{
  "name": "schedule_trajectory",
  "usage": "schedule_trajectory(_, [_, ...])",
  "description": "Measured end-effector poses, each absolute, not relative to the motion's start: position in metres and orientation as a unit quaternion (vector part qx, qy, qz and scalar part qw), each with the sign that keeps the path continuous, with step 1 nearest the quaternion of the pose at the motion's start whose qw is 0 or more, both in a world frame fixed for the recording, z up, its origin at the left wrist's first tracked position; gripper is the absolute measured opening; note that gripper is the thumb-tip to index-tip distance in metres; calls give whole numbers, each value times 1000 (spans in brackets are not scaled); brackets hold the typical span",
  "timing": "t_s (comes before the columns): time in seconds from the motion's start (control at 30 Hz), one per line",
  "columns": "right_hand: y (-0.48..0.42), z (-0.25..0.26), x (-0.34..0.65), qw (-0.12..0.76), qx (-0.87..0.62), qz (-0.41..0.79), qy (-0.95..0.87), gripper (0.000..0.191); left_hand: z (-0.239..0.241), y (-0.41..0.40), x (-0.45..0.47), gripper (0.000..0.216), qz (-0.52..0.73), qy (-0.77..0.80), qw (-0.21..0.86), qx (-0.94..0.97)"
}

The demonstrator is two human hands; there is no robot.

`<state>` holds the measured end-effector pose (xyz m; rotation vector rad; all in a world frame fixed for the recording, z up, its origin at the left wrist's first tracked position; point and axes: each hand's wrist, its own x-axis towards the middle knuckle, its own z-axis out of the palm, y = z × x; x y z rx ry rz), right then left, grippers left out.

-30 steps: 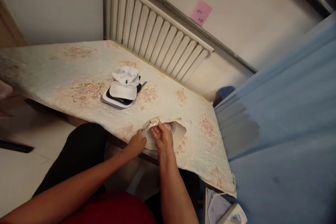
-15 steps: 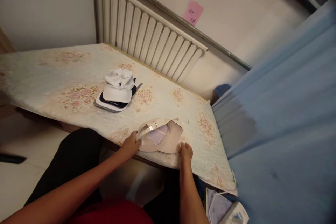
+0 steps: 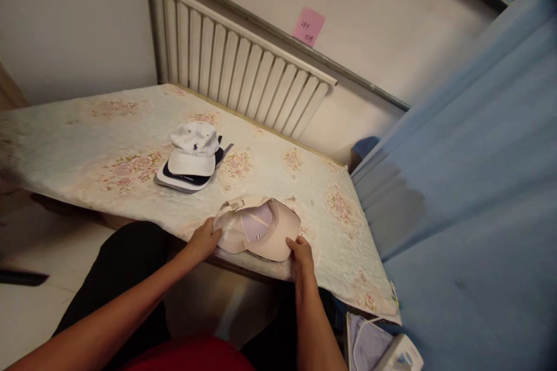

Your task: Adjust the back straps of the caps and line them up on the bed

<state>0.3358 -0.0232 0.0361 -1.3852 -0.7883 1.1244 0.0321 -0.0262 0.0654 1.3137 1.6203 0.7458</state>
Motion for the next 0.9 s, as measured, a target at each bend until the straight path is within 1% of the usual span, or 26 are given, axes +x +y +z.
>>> schedule_trajectory(0.13, [-37,46,321,564,-537,550,-300,47,62,-20,26,31,311,660,477,490])
schedule_trajectory(0.23, [-45,52,309,583,-482,600,-261,53,62,-21,21,31,305,666,472,490])
schedule_trajectory(0.27, [-46,53,306,590,-465,611,-249,55,63,-22,19,33,311,673,440,506])
schedule_trajectory(0.3, [-47,55,303,597,-455,616,-241,55,63,-25,17,36,324,680,384,534])
schedule_trajectory(0.37, [-48,56,299,607,-452,611,-233,56,64,-33,15,43,358,662,231,616])
schedule_trajectory(0.43, [-47,58,296,617,-453,604,-224,58,64,-42,17,47,375,592,103,706])
schedule_trajectory(0.5, [-46,59,294,622,-451,602,-219,59,65,-49,25,46,361,507,57,781])
schedule_trajectory(0.57, [-46,62,291,622,-449,603,-218,58,66,-52,36,44,325,436,46,838])
schedule_trajectory(0.67, [-48,69,289,621,-455,602,-215,55,69,-46,53,37,244,385,86,886])
schedule_trajectory(0.8, [-51,84,290,622,-460,594,-220,52,70,-30,65,24,161,441,154,869])
schedule_trajectory(0.9, [-52,93,293,630,-467,577,-227,46,71,-25,69,17,168,482,197,837])
